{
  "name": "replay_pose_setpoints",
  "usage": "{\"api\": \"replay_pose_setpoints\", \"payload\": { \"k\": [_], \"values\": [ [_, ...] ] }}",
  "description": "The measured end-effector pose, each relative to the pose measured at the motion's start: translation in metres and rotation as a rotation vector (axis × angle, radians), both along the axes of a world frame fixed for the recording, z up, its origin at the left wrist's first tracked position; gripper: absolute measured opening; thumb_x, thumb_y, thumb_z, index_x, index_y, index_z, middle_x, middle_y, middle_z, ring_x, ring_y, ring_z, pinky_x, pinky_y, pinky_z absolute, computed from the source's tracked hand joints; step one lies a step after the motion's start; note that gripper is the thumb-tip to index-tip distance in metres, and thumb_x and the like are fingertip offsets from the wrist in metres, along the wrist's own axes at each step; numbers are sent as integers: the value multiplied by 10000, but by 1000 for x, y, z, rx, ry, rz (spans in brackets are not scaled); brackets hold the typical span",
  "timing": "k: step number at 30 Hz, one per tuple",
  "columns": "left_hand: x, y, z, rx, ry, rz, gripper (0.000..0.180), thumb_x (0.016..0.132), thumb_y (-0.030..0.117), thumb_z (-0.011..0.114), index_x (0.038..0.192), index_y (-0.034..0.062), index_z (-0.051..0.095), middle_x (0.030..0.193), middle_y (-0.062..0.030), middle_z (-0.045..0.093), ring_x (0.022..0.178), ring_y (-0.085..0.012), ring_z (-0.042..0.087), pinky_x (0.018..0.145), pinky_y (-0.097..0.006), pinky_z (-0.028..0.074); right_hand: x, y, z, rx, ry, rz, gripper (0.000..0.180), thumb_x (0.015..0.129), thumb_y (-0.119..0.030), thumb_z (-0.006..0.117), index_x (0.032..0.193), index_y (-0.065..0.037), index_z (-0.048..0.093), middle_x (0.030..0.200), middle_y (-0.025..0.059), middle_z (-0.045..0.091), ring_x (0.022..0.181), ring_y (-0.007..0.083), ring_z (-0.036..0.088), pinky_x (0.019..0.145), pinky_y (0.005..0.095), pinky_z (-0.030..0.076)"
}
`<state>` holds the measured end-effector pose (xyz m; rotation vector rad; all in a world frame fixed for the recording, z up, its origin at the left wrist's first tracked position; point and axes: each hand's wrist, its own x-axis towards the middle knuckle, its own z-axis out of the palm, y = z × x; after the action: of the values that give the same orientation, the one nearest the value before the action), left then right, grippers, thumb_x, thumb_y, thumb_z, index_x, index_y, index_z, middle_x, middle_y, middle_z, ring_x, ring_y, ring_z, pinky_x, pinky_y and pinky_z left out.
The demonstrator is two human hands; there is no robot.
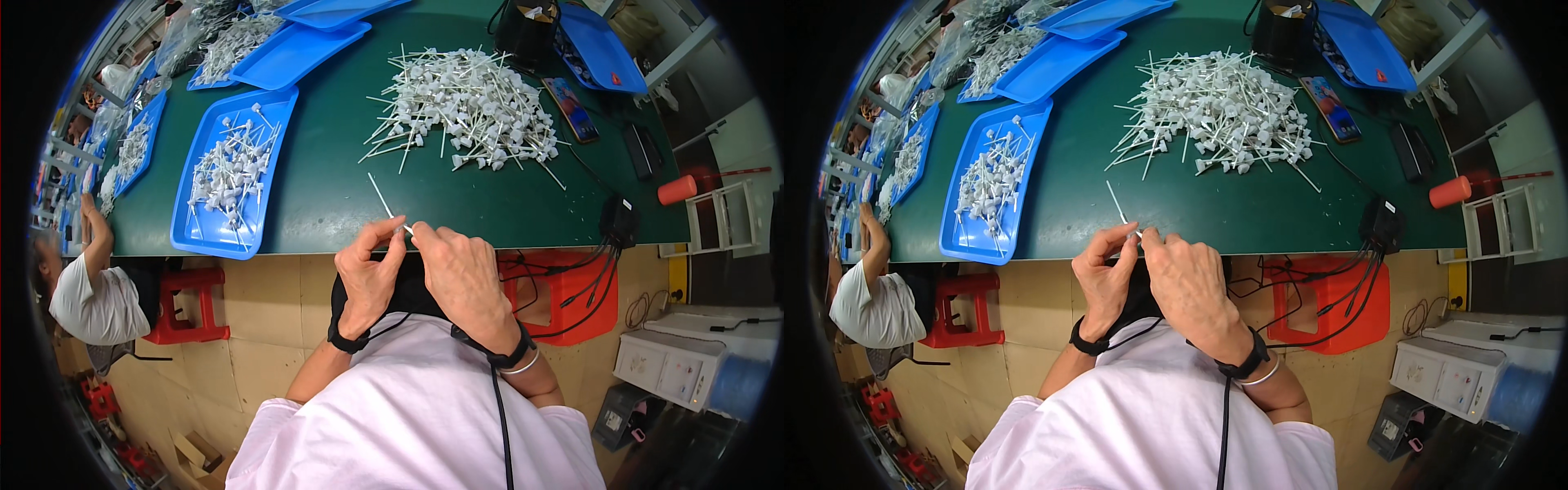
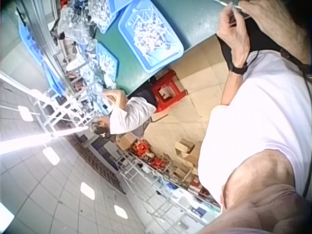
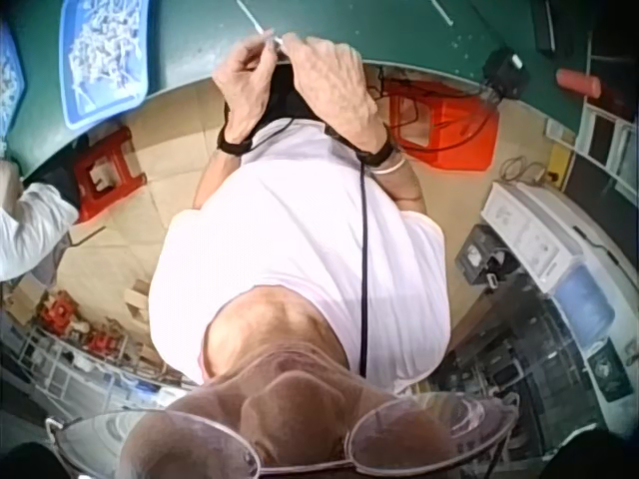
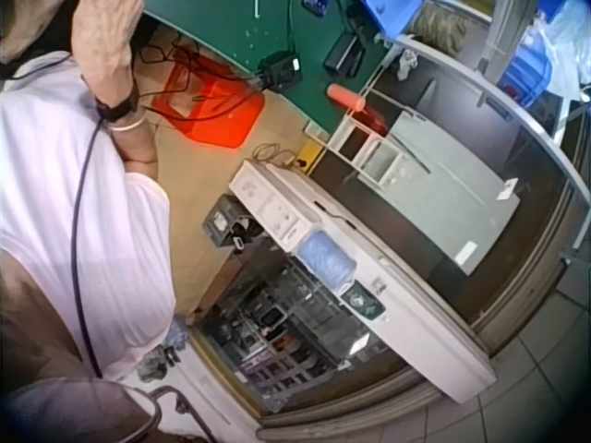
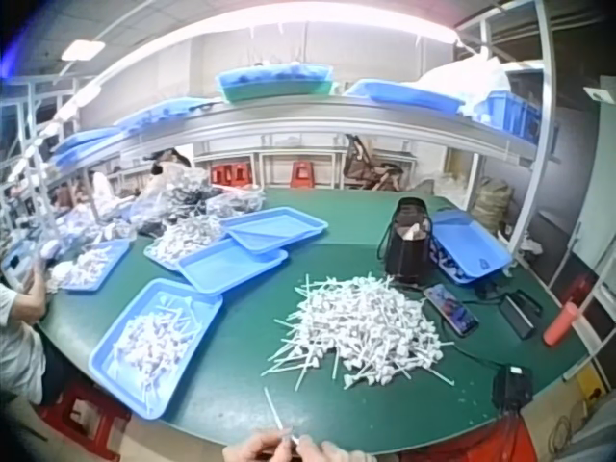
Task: The recorder is assembling small white plastic components by fitting them together at a factory workstation.
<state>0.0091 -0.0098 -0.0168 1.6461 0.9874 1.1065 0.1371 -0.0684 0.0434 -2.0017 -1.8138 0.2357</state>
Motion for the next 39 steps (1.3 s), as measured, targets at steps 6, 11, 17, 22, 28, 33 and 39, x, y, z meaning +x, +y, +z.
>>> {"api": "replay_pose_setpoints", "payload": {
  "k": [6, 11, 17, 22, 28, 33, 39],
  "values": [
    [-6, 7, 1, -403, -255, -119, 216, 917, 28, 668, 1127, -21, 683, 980, -107, 727, 874, -137, 701, 767, -250, 550, 5, 0, 7, -19, -76, 71, 142, 892, -86, 602, 1004, 2, 601, 764, 163, 657, 628, 342, 685, 532, 401, 542],
    [-7, 14, 13, -578, -352, -203, 257, 948, 87, 643, 1170, -44, 658, 985, -116, 727, 895, -163, 707, 770, -252, 557, 7, -8, 21, 24, -19, -7, 116, 964, -142, 565, 1004, -39, 598, 753, 140, 639, 612, 336, 674, 517, 423, 522],
    [-5, 14, 13, -598, -379, -223, 284, 957, 101, 636, 1201, -44, 643, 1027, -112, 715, 899, -150, 701, 763, -239, 562, 5, -8, 13, 59, -8, -18, 132, 968, -165, 568, 985, -36, 594, 748, 132, 638, 601, 322, 672, 508, 415, 517],
    [-5, 14, 9, -591, -397, -234, 282, 958, 92, 630, 1205, -43, 643, 1052, -111, 711, 923, -152, 702, 767, -242, 557, 3, -6, 10, 98, 12, 0, 132, 967, -158, 568, 953, -29, 590, 736, 133, 636, 595, 314, 670, 507, 408, 513],
    [-5, 14, 7, -559, -388, -227, 267, 960, 79, 625, 1196, -43, 652, 1036, -99, 716, 913, -146, 706, 763, -234, 550, 2, -2, 10, 98, -1, 8, 96, 948, -118, 569, 945, -24, 590, 729, 142, 633, 607, 309, 673, 515, 405, 516],
    [-2, 12, 4, -481, -347, -181, 246, 953, 64, 634, 1178, -28, 670, 1005, -83, 723, 888, -129, 703, 740, -225, 548, 1, 1, 6, 73, -21, 11, 79, 926, -94, 576, 948, -20, 592, 741, 145, 636, 613, 304, 678, 510, 399, 519],
    [0, 6, 4, -362, -233, -101, 218, 937, 20, 630, 1141, -25, 694, 982, -84, 723, 856, -111, 681, 758, -233, 549, -3, 1, 10, 13, -80, 3, 88, 919, -87, 578, 959, -10, 594, 752, 147, 639, 618, 310, 686, 509, 397, 530]
  ]
}}
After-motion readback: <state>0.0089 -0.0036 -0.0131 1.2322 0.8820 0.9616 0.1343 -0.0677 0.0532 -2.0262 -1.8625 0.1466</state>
